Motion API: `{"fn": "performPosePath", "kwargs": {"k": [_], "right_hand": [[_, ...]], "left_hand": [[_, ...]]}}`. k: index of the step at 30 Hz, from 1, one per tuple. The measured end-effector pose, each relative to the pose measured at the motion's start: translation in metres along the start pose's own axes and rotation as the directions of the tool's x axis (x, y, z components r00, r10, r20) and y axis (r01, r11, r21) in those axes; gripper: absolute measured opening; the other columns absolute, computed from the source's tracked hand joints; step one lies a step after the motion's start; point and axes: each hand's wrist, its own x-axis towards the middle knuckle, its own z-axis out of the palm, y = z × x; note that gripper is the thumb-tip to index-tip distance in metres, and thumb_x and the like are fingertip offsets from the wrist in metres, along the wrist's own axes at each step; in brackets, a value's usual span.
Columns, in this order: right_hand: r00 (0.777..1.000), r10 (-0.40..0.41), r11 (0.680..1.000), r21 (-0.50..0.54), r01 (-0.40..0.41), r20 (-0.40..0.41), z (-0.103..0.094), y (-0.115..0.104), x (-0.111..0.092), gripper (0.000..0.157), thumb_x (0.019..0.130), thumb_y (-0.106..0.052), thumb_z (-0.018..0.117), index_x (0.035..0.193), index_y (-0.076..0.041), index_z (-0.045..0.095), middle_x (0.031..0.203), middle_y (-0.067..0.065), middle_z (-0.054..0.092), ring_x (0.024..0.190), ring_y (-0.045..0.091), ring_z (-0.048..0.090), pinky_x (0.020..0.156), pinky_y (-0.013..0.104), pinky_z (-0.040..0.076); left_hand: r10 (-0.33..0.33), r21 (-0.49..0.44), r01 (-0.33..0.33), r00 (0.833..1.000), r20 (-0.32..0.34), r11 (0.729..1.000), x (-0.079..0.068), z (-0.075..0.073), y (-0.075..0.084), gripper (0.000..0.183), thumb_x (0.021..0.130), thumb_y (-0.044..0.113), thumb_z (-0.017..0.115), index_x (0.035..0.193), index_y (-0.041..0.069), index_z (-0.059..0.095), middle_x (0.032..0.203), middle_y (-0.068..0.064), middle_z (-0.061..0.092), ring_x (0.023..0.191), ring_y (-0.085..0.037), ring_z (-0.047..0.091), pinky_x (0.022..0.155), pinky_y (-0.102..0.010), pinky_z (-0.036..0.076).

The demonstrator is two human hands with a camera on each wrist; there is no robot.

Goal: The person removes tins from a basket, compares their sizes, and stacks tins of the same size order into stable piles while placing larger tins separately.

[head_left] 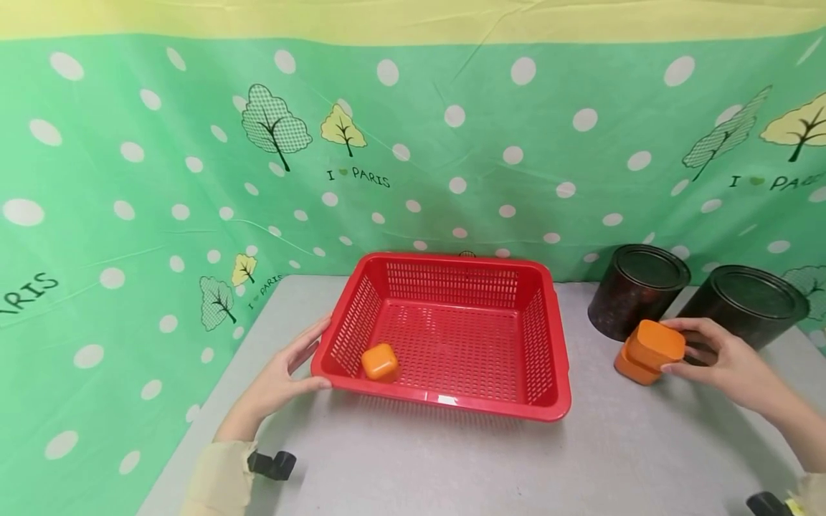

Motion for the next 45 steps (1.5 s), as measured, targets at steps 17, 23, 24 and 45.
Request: {"fn": "performPosePath", "kwargs": {"k": [17,23,24,45], "right_hand": [[0.996,-0.059,0.997,-0.047,0.055,-0.068,0.007,0.006,-0.004,0.064,0.072,0.003,0.085,0.124,0.009,0.049,0.115,-0.039,0.041,0.098,-0.028,0.042,0.076,-0.008,0.040],[0.993,-0.040,0.998,-0.055,0.034,-0.110,0.003,0.000,-0.011,0.058,0.077,0.001,0.082,0.126,-0.003,0.051,0.116,-0.036,0.041,0.096,-0.025,0.043,0.075,-0.008,0.040],[0.992,-0.040,0.998,-0.060,0.033,-0.120,0.003,-0.002,-0.011,0.058,0.078,0.002,0.081,0.126,-0.002,0.051,0.115,-0.036,0.040,0.095,-0.025,0.044,0.074,-0.008,0.040],[0.972,-0.218,0.973,0.060,0.224,-0.086,0.006,-0.075,0.019,0.064,0.078,0.013,0.075,0.135,-0.003,0.052,0.126,-0.020,0.053,0.097,-0.006,0.054,0.081,-0.003,0.045]], "left_hand": [[-0.018,0.005,0.018,1.000,-0.007,1.000,-0.002,0.002,0.002,0.094,0.080,0.004,0.080,0.158,0.016,0.029,0.167,-0.008,0.023,0.142,0.013,0.029,0.115,-0.011,0.032],[-0.007,0.007,0.007,1.000,-0.001,1.000,-0.001,0.002,0.003,0.093,0.081,0.004,0.080,0.158,0.013,0.029,0.166,-0.010,0.024,0.144,0.013,0.027,0.115,-0.011,0.032],[-0.007,0.007,0.007,1.000,-0.002,1.000,-0.001,0.002,0.003,0.093,0.080,0.004,0.080,0.158,0.013,0.029,0.166,-0.010,0.024,0.144,0.013,0.027,0.115,-0.011,0.032],[-0.034,0.012,0.034,0.999,-0.011,0.999,-0.003,0.002,0.005,0.092,0.082,0.009,0.081,0.158,0.019,0.030,0.167,-0.004,0.024,0.144,0.012,0.028,0.115,-0.011,0.033]]}}
